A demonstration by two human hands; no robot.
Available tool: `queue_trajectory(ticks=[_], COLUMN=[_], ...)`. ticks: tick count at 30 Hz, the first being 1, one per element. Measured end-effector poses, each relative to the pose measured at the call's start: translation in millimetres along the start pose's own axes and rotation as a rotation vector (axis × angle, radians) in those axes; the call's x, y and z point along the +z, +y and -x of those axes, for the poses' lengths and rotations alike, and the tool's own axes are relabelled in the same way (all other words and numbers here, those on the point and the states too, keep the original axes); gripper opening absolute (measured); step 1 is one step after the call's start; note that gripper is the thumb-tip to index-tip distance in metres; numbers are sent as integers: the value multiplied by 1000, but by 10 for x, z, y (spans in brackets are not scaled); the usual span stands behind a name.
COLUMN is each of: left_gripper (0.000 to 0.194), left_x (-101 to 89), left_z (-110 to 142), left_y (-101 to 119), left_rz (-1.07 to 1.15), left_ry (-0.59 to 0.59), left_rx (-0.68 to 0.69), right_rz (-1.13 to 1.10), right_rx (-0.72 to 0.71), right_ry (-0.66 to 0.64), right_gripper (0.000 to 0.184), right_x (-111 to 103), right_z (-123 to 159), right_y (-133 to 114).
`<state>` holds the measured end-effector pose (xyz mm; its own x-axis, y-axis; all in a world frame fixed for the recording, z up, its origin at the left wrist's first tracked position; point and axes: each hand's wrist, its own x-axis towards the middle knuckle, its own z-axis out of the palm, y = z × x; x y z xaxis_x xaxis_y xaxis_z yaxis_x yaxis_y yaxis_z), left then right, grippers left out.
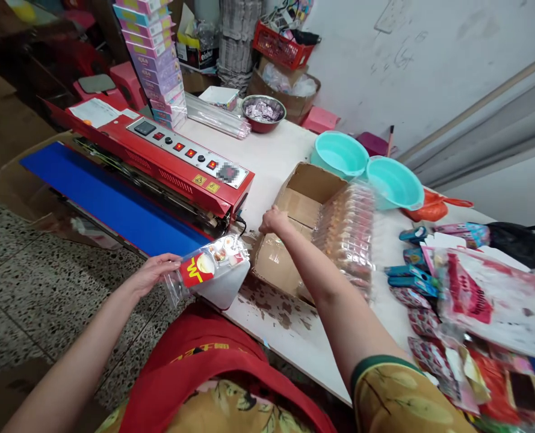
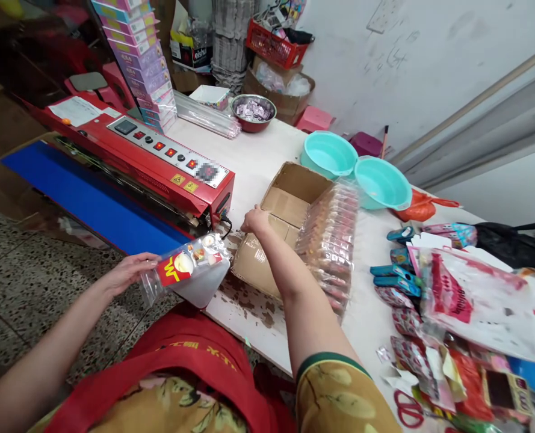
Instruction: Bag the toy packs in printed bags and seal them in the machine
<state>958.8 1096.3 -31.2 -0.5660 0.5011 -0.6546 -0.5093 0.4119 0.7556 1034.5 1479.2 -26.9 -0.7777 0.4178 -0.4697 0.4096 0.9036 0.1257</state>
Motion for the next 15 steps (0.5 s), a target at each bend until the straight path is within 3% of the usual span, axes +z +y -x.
queue_trajectory(ticks=[5,15], left_gripper=[56,58], left_x=[108,81], left_z=[77,175], left_y=[-62,-156], left_rz=[11,59], left_ry=[58,135], left_rx=[-2,28], right_rz=[-52,-33], right_rx=[54,25], right_ry=[-30,42], right_gripper=[49,26], right_x=[-18,213], right_z=[-317,-336], right_y=[177,673])
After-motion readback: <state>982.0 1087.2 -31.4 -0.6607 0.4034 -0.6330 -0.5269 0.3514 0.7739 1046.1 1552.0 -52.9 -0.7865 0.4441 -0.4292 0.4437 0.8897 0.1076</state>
